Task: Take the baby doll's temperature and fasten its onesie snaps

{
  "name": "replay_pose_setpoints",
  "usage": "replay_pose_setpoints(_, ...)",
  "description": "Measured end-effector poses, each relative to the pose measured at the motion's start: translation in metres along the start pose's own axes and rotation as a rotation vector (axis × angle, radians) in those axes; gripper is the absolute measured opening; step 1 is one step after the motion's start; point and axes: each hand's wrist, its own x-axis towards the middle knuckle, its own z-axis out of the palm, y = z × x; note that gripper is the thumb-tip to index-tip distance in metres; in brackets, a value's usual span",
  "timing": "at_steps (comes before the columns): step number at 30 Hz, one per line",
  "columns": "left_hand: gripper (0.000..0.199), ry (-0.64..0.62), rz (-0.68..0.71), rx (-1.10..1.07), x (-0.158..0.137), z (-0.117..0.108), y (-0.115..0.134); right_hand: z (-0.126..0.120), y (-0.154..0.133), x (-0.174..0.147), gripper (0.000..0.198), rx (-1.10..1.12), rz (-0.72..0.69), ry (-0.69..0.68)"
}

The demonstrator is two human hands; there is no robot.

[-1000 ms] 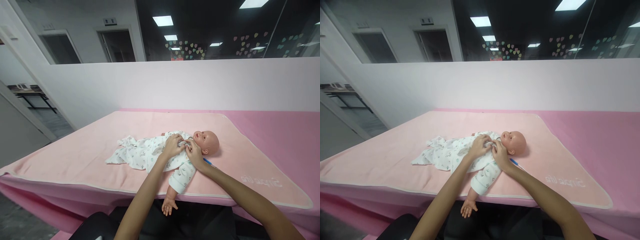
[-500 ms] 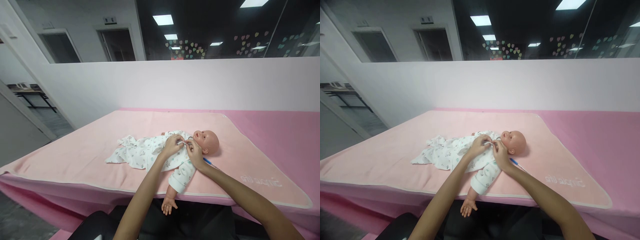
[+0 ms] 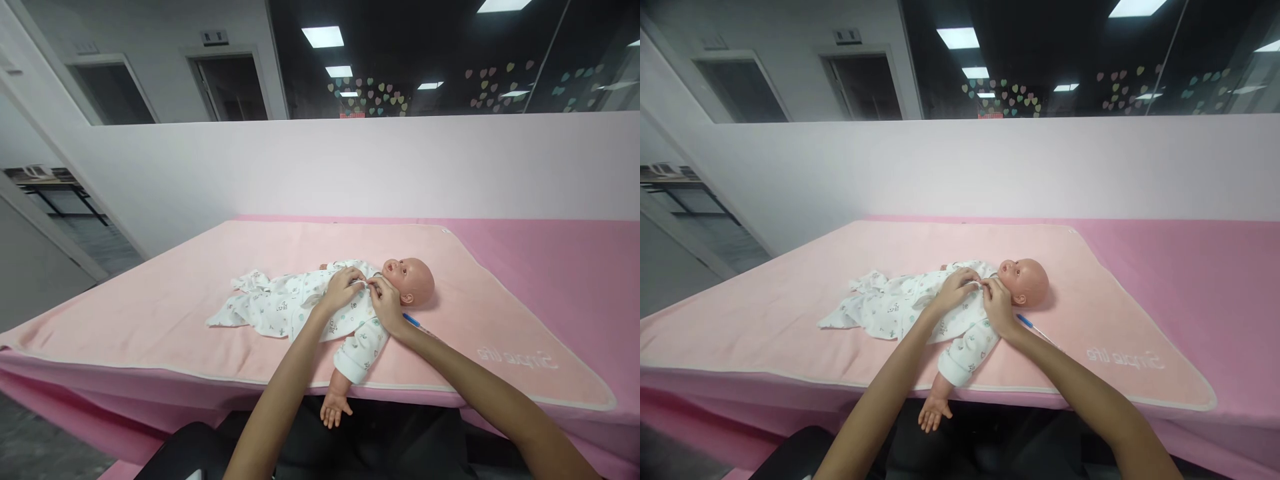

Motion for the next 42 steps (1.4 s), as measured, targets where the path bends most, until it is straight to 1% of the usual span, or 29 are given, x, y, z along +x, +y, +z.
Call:
replay_pose_setpoints(4,0.018,-0.033,-0.036,-0.026,0.001,-0.001,0.001,0.002,0.003,0.000,0.017,0.014,0.004,0.013)
replay_pose_setpoints(8,0.017,-0.055,-0.029,-0.039,0.002,-0.001,0.000,0.003,0.003,0.001,0.017,0.021,0.006,0.019)
replay_pose_setpoints(11,0.016,-0.023,-0.037,-0.098,0.001,0.000,-0.001,0.003,0.001,0.001,0.016,0.007,-0.005,0.030)
replay_pose_setpoints(14,0.017,0.035,-0.078,-0.229,-0.001,0.002,-0.001,0.002,-0.001,0.000,0.017,-0.037,-0.043,0.042)
replay_pose_setpoints(16,0.019,0.068,-0.106,-0.290,-0.002,0.002,-0.001,0.001,-0.001,0.000,0.017,-0.076,-0.069,0.025)
replay_pose_setpoints(18,0.019,0.071,-0.111,-0.291,-0.002,0.002,-0.001,0.001,0.000,0.000,0.018,-0.113,-0.090,-0.011)
replay_pose_setpoints(23,0.019,0.042,-0.083,-0.140,-0.001,0.001,0.005,0.003,0.005,0.001,0.022,-0.172,-0.130,-0.080)
replay_pose_setpoints(26,0.020,0.087,-0.038,0.002,-0.003,0.000,0.009,0.004,0.007,0.001,0.026,-0.225,-0.161,-0.088)
replay_pose_setpoints(29,0.021,0.171,0.045,0.201,-0.013,-0.003,0.009,0.000,0.010,0.000,0.033,-0.332,-0.206,-0.081)
replay_pose_setpoints(32,0.020,0.262,0.113,0.326,-0.029,-0.009,0.004,-0.006,0.009,0.002,0.037,-0.368,-0.335,-0.116)
replay_pose_setpoints(34,0.019,0.320,0.104,0.367,-0.040,-0.013,-0.001,-0.006,0.004,0.005,0.034,-0.331,-0.443,-0.166)
replay_pose_setpoints(35,0.018,0.343,0.086,0.384,-0.044,-0.015,-0.004,-0.004,0.000,0.007,0.031,-0.312,-0.472,-0.183)
replay_pose_setpoints(36,0.018,0.359,0.065,0.399,-0.048,-0.016,-0.005,-0.001,-0.005,0.009,0.027,-0.296,-0.473,-0.191)
replay_pose_setpoints(38,0.018,0.365,0.033,0.423,-0.054,-0.017,-0.007,0.009,-0.014,0.013,0.019,-0.272,-0.415,-0.199)
replay_pose_setpoints(40,0.018,0.345,0.027,0.436,-0.056,-0.017,-0.006,0.019,-0.020,0.014,0.011,-0.248,-0.349,-0.220)
replay_pose_setpoints(42,0.018,0.334,0.032,0.443,-0.057,-0.014,-0.005,0.025,-0.023,0.015,0.008,-0.218,-0.314,-0.247)
